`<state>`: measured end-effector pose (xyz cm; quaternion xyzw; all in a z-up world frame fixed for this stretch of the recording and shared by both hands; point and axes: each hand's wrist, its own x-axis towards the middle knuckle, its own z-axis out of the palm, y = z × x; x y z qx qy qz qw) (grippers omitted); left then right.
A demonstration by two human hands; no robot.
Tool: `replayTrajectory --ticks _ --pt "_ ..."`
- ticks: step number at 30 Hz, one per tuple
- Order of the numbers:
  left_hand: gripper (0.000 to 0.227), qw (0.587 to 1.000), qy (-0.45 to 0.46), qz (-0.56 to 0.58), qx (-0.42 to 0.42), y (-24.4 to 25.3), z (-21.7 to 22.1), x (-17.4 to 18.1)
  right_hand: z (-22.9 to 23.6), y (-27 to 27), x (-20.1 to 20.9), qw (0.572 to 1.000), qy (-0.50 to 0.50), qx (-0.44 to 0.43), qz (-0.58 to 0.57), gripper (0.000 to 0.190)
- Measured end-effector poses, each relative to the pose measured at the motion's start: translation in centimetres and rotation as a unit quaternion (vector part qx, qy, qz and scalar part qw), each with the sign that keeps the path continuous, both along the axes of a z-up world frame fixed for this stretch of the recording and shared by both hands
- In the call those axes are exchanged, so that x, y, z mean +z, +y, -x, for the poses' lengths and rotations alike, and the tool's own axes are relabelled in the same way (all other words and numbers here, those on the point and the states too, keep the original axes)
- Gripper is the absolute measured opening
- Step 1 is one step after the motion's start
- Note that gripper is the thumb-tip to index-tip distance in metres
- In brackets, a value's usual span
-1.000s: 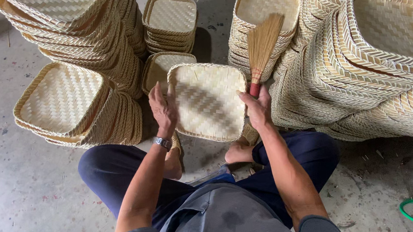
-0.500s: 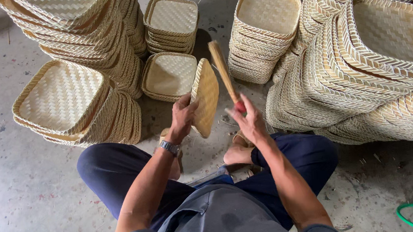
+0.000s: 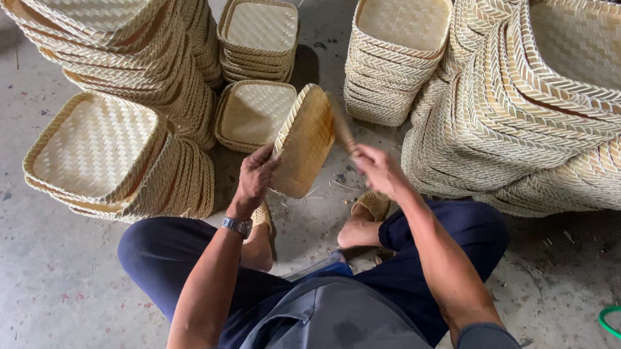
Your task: The person brushes woven bamboo trays one at a time using a small straw broom, cleaning the interior and exterior surfaces before stacking them.
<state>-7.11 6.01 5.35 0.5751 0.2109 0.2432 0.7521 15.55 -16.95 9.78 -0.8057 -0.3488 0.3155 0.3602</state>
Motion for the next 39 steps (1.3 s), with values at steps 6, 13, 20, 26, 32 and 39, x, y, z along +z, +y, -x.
replayTrajectory --ticks 6,13,20,26,32,39 --pt "0.018 0.956 -0.069 -0.28 0.055 2.2 -0.1 -4.2 4.6 -0.9 4.7 0.832 0.48 0.162 -0.227 0.055" --pt "0.028 0.986 -0.107 0.077 0.107 4.4 1.0 -0.6 0.3 -1.8 -0.6 0.991 0.095 -0.093 0.02 0.042" --pt "0.031 0.982 -0.116 0.14 0.045 3.4 1.8 4.7 -4.9 -0.5 2.2 0.927 -0.323 0.047 -0.187 0.039" --pt "0.029 0.937 -0.245 0.219 0.122 2.0 -1.3 2.1 4.5 0.9 2.4 0.964 0.256 0.066 -0.022 0.048" --pt "0.029 0.927 -0.236 0.218 0.194 2.6 -2.2 -2.5 4.6 -1.4 10.7 0.889 0.04 0.049 -0.453 0.026" --pt "0.025 0.905 -0.218 0.283 0.233 1.9 -2.1 -0.6 5.5 1.2 1.1 0.876 -0.349 -0.044 -0.329 0.049"
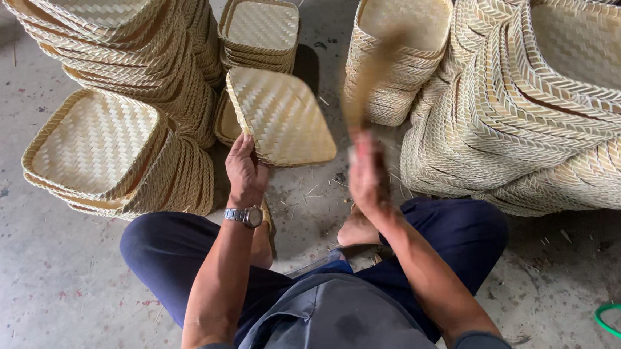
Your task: The person brushes woven bamboo trays one at a time using a small straw broom, cleaning the interior and exterior surfaces before stacking them.
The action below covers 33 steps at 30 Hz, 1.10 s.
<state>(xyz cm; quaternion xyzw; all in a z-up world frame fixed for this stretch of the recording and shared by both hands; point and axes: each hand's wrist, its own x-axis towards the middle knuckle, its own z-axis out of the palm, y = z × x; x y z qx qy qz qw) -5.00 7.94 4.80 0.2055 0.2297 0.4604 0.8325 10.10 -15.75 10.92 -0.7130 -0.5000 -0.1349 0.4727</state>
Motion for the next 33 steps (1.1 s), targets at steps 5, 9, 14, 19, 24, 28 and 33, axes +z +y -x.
replayTrajectory --ticks 5,9,14,19,24,28,33 --pt "0.03 0.994 0.082 -0.059 -0.037 0.1 1.4 1.2 -1.9 -2.1 -9.9 0.967 0.121 -0.069 0.213 0.056" --pt "0.031 0.995 0.003 -0.056 -0.086 0.8 3.6 1.7 -4.2 -5.2 -10.0 0.984 0.143 -0.101 0.036 0.051" --pt "0.033 0.986 0.013 -0.07 -0.149 -0.3 5.4 2.2 -4.0 -5.6 -3.1 0.887 0.459 -0.007 -0.04 0.028" --pt "0.033 0.981 -0.015 -0.064 -0.184 -1.8 5.6 3.5 -3.5 -3.2 2.7 0.895 0.441 0.025 -0.057 0.028" --pt "0.032 0.971 -0.025 -0.103 -0.213 -2.5 5.7 3.7 -4.5 -0.7 3.4 0.909 0.405 0.063 -0.08 0.032" --pt "0.031 0.966 -0.029 -0.122 -0.228 -3.2 5.7 4.3 -5.0 1.1 0.7 0.933 0.358 0.006 -0.036 0.034" --pt "0.03 0.96 -0.023 -0.133 -0.246 -3.9 5.8 4.8 -5.0 2.9 -0.6 0.818 0.529 0.124 -0.189 0.048"
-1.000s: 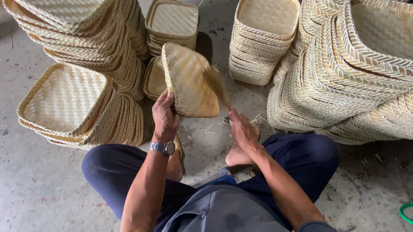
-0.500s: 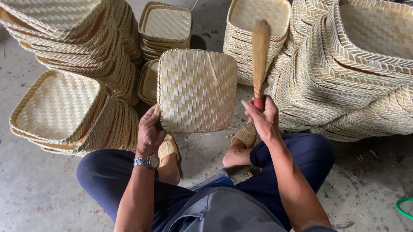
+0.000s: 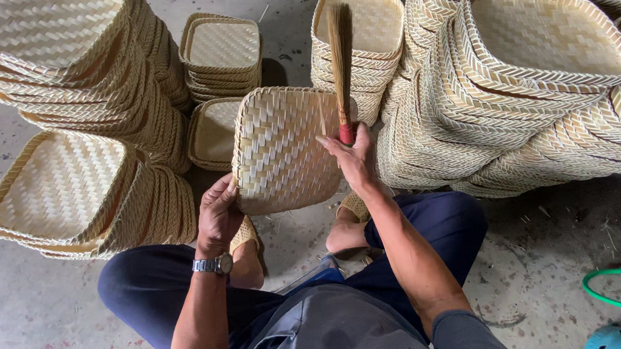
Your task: The person brushes woven bamboo trays one at a time using a small straw broom, cleaning the interior and exterior surfaces before stacking them.
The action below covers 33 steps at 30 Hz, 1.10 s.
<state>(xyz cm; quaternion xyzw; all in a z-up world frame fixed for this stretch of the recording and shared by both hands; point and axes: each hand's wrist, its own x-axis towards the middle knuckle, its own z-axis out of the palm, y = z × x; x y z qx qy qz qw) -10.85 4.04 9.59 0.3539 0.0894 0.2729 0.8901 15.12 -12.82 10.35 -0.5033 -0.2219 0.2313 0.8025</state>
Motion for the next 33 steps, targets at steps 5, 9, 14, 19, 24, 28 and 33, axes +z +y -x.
replayTrajectory --ticks 5,9,14,19,24,28,33 --pt "0.032 1.0 -0.001 -0.003 0.003 -0.3 -0.3 -0.9 2.4 -0.8 3.1 0.991 -0.083 -0.023 0.099 0.038" --pt "0.033 1.0 0.001 0.022 0.009 -0.6 -0.4 -1.8 2.9 -1.6 3.5 0.995 -0.064 -0.003 0.083 0.037" --pt "0.034 0.997 0.002 -0.075 0.034 -0.5 -0.1 -2.4 1.3 -2.6 2.5 0.952 -0.247 -0.135 0.12 0.037" --pt "0.026 0.869 0.178 -0.441 0.135 -2.5 -2.2 -1.9 2.7 -2.6 4.5 0.994 -0.019 -0.03 0.108 0.037" --pt "0.04 0.594 0.19 -0.751 0.218 -6.0 -3.9 0.3 2.8 -1.6 4.4 0.988 0.014 -0.062 0.141 0.038" --pt "0.047 0.518 0.212 -0.799 0.218 -6.4 -4.0 0.8 1.7 -1.9 2.6 0.99 0.019 -0.069 0.126 0.033" --pt "0.077 0.557 0.238 -0.695 0.388 -4.0 -3.1 -0.4 -1.6 -3.6 1.4 0.986 0.026 -0.07 0.147 0.027"
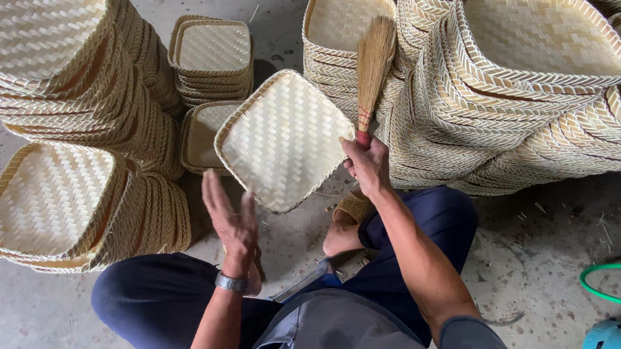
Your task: The person brushes woven bamboo trays one at a time using a small straw broom, cleaning the interior and exterior surfaces before stacking them.
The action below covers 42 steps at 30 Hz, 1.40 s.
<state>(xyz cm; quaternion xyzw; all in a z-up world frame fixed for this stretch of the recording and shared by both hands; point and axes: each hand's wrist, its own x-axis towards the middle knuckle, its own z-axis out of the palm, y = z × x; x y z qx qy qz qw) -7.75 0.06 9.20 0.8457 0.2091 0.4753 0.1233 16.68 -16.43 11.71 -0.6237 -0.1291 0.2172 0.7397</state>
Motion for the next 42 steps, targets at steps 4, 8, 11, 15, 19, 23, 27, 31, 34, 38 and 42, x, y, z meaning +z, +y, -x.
replayTrajectory --ticks 4,8,11,15,19,23,27,31,34,38,42 --pt "0.07 0.843 -0.06 0.532 -0.061 2.9 1.3 -0.7 -2.5 -1.3 -0.9 0.999 0.018 0.029 -0.003 0.029" --pt "0.05 0.633 -0.127 0.727 -0.236 4.0 1.4 -0.5 -4.7 -2.0 -0.6 0.997 0.005 0.072 0.023 0.024" --pt "0.03 0.614 -0.143 0.744 -0.222 3.8 0.9 0.2 -5.7 -1.9 0.3 0.994 -0.009 0.099 0.039 0.025" --pt "0.022 0.6 -0.162 0.762 -0.18 3.4 -1.5 0.6 -6.3 -1.2 1.8 0.997 -0.012 0.079 0.015 0.029" --pt "0.01 0.633 -0.208 0.726 -0.172 5.8 -5.4 0.1 -5.7 -1.3 1.5 0.997 -0.031 -0.005 0.077 0.035" --pt "0.014 0.674 -0.244 0.683 -0.14 11.9 -11.9 0.1 -4.0 -3.6 -1.9 0.963 -0.053 0.124 0.233 0.033" --pt "0.009 0.688 -0.25 0.669 -0.128 16.7 -20.6 0.4 -3.9 -4.0 -5.9 0.83 -0.277 0.261 0.408 0.034" --pt "0.01 0.677 -0.23 0.688 -0.124 17.6 -29.1 -0.1 -2.6 -3.0 -7.3 0.748 -0.342 0.359 0.442 0.035" --pt "0.009 0.658 -0.231 0.705 -0.128 16.3 -35.8 -1.0 -1.6 -1.8 -6.0 0.711 -0.34 0.402 0.465 0.032" --pt "0.012 0.659 -0.226 0.707 -0.123 15.0 -42.5 -2.5 -1.0 -0.5 -4.2 0.73 -0.352 0.393 0.434 0.034" --pt "0.01 0.68 -0.188 0.702 -0.095 14.1 -45.9 -3.6 -0.8 -0.1 -4.5 0.734 -0.355 0.4 0.419 0.032"
